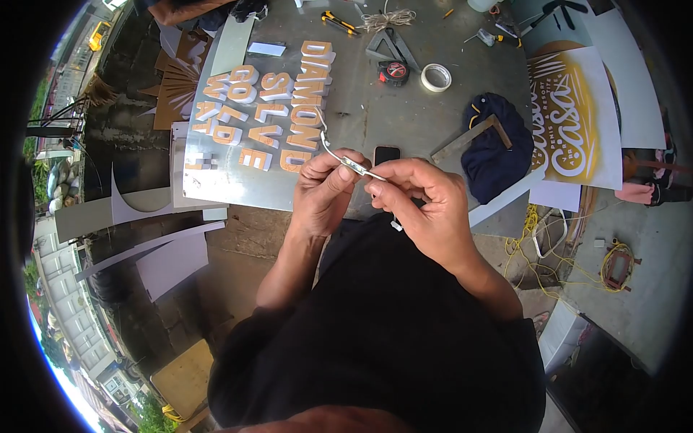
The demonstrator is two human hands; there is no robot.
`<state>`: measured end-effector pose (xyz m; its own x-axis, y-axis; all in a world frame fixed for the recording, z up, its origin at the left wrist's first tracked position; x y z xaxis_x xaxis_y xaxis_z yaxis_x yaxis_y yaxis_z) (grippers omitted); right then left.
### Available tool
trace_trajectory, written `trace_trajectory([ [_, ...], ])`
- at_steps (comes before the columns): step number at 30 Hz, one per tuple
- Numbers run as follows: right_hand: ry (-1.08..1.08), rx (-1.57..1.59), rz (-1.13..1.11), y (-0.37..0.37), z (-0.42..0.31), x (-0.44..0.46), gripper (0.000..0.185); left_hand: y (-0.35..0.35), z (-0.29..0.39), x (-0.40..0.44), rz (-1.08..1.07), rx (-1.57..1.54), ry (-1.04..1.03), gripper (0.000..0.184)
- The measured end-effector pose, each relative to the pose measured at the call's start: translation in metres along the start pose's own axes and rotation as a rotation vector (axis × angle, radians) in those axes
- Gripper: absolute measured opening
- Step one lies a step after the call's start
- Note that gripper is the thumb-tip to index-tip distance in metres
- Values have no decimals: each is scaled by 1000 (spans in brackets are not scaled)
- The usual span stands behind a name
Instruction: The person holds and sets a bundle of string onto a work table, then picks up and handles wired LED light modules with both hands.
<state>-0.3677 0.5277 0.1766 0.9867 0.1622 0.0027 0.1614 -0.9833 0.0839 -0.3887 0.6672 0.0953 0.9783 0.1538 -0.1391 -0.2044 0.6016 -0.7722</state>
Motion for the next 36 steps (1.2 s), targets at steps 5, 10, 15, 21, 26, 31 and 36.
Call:
trace_trajectory([
  [5,-3,-19,-13,-3,6,0,14,10,-3,-1,16,-22,-3,19],
  [10,-41,28,-20,-6,9,-1,14,10,-1,-2,50,-54,30,23],
  [15,-25,33,-23,-6,9,-1,14,4,6,-1,19,-55,-24,21],
  [21,71,-32,-29,3,-2,4,10,-10,4,-3,-1,-90,-35,22],
  [26,62,-64,-6,11,-1,3,8,-16,0,-4,-1,-115,-16,23],
  [31,119,-85,4,14,-4,2,9,-16,0,-4,-32,-90,-5,23],
  [36,160,-101,0,17,-9,0,10,-21,-2,-6,-31,-111,32,23],
])
Point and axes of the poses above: each hand's wrist, its own x-axis towards the middle knuckle, its own y-axis out of the back of the hand, z = x × y, the point moved 8 cm from there along x, towards the middle knuckle, and after that the axes turned 13 degrees about z, right-handed, at the moved point
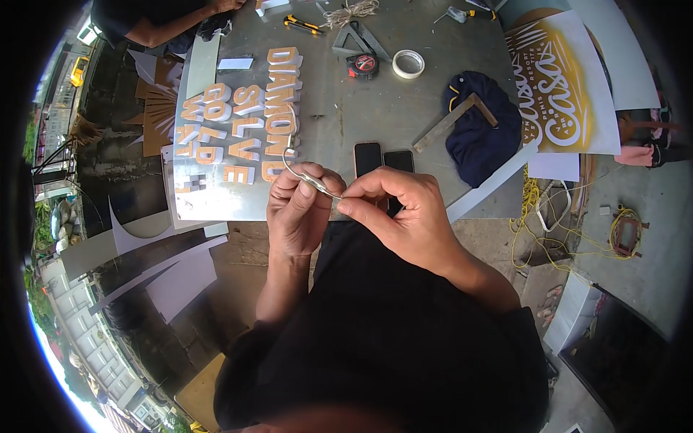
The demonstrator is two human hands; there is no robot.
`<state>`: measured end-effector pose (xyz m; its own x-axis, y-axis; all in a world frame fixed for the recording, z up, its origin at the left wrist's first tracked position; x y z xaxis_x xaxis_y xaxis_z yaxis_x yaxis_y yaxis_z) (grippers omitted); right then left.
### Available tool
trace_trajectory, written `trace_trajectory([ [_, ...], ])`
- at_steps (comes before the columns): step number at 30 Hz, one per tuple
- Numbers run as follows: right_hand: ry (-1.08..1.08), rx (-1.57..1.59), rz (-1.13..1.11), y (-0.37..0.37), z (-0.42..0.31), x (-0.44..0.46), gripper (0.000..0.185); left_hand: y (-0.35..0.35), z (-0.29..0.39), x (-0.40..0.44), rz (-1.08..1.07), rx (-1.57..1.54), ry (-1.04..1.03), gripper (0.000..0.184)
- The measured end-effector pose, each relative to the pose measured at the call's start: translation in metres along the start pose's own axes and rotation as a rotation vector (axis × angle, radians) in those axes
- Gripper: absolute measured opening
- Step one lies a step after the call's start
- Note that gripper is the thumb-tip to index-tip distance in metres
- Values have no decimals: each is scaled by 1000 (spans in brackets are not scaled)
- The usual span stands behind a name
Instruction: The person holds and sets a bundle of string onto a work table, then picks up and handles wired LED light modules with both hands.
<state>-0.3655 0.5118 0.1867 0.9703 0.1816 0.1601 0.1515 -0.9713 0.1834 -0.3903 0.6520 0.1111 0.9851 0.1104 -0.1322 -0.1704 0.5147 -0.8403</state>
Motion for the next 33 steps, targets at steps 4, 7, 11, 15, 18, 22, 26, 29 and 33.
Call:
trace_trajectory([
  [4,24,-14,-15,-1,-5,0,11,-1,3,-1,0,0,6,23],
  [7,15,-9,-16,0,-5,0,12,-2,4,-1,6,11,-5,22],
  [11,26,-2,-21,0,-5,2,12,-2,5,-2,7,8,-7,20],
  [15,20,-5,-29,-1,-4,2,11,0,4,-1,19,9,-22,20],
  [18,18,-20,-40,-1,-4,4,11,0,5,0,26,8,-21,19],
  [22,-33,-5,-46,-2,-1,6,11,6,1,1,37,26,19,17],
  [26,-129,100,-97,-5,14,8,15,9,-2,7,53,61,-5,15],
  [29,-342,113,-176,-10,42,3,18,24,-8,10,76,112,2,13],
  [33,-390,121,-189,-10,57,4,20,27,-2,9,72,350,-95,12],
])
Point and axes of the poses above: each hand's wrist, its own x-axis towards the middle knuckle, its own y-axis out of the back of the hand, z = x × y, the point moved 8 cm from there along x, towards the middle knuckle, and after that the axes turned 13 degrees about z, right-handed, at the moved point
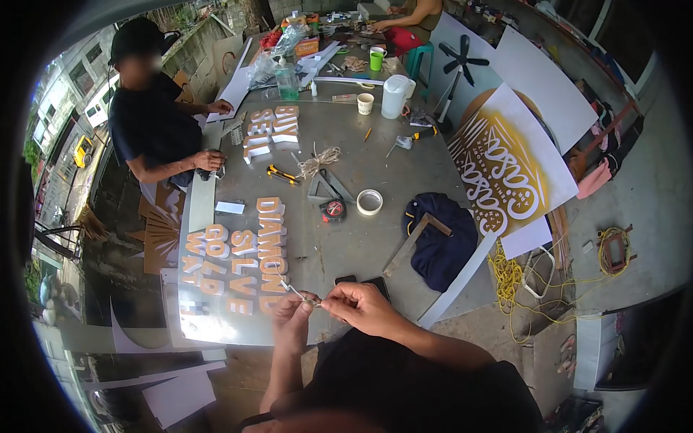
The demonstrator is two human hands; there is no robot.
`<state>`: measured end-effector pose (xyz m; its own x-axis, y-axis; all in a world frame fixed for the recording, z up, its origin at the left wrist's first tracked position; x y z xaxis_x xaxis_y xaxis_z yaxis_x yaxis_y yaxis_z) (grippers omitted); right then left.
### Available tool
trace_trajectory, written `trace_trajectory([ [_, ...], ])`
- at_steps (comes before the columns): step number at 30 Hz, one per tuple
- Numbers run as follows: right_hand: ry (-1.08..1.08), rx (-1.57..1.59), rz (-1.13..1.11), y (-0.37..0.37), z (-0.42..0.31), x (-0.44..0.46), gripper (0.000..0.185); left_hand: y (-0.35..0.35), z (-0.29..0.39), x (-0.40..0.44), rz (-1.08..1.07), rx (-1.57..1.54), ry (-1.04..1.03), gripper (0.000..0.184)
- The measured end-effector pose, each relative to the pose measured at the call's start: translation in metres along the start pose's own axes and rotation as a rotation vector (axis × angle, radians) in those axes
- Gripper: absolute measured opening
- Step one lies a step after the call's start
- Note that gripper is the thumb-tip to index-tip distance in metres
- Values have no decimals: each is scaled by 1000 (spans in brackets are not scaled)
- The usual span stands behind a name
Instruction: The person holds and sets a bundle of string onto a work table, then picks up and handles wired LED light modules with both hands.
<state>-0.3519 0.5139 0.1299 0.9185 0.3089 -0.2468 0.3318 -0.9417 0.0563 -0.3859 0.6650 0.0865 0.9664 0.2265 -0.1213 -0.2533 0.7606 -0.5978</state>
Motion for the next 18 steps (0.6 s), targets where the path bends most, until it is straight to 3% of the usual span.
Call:
trace_trajectory([
  [5,-82,21,-32,-2,17,2,20,-2,3,0,24,125,-95,11],
  [7,-26,-12,-25,-5,18,2,19,2,-4,-2,59,173,-6,12],
  [18,386,-251,138,-7,-5,-3,14,11,-4,-15,251,285,-103,13],
])
Point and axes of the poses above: each hand's wrist, its own x-axis towards the middle knuckle, its own y-axis out of the back of the hand, z = x × y, the point moved 8 cm from there along x, towards the middle knuckle, and after that the axes turned 13 degrees about z, right-handed, at the moved point
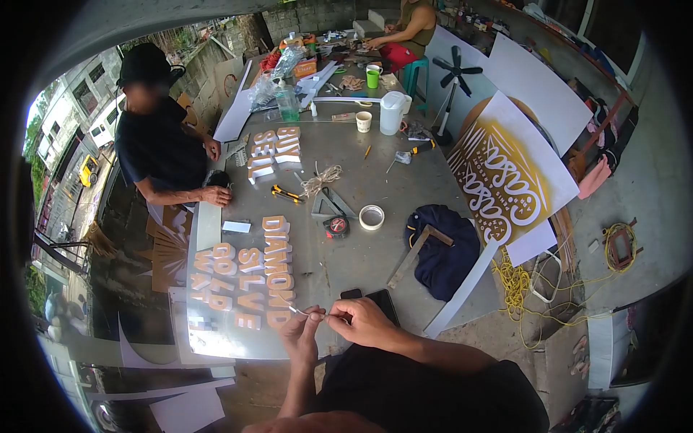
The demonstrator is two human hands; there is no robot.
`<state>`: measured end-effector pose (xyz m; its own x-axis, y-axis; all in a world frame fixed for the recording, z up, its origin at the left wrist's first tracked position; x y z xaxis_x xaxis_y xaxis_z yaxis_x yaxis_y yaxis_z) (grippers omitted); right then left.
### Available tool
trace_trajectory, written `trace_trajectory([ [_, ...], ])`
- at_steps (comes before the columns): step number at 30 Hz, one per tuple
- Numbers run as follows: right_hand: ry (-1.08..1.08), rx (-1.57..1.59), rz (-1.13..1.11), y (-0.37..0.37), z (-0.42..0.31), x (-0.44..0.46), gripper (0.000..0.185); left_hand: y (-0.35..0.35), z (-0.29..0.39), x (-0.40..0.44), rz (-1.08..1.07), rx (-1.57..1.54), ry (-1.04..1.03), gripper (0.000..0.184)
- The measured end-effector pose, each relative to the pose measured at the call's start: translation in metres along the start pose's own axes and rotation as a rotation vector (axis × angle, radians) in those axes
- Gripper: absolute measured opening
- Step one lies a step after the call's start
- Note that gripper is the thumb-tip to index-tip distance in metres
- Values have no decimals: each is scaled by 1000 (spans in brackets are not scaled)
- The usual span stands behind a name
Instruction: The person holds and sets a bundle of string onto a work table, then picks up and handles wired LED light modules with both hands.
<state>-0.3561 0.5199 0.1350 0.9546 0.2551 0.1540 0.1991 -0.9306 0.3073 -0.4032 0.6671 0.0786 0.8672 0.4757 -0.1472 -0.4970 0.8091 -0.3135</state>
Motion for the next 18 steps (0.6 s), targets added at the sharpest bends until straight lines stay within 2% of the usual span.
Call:
trace_trajectory([
  [5,-2,-4,-21,-7,-1,-2,17,10,0,2,95,11,1,14],
  [7,-14,14,-39,-10,2,-3,17,15,-14,4,60,-75,79,27],
  [11,-114,115,-64,-15,13,-9,17,25,-22,4,124,-108,124,28],
  [12,-160,17,-102,-13,12,-9,18,22,-24,6,98,-113,114,27],
  [17,-329,60,-124,-14,19,-15,17,27,-22,9,126,-87,123,27],
  [18,-282,102,-120,-17,25,-16,16,28,-23,9,132,-108,130,27],
])
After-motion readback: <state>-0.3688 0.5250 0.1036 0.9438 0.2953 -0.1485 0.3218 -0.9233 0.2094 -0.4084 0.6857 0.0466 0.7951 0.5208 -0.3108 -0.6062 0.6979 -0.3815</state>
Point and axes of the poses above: each hand's wrist, its own x-axis towards the middle knuckle, its own y-axis out of the back of the hand, z = x × y, the point moved 8 cm from there along x, towards the middle knuckle, and after that the axes turned 13 degrees about z, right-handed, at the moved point
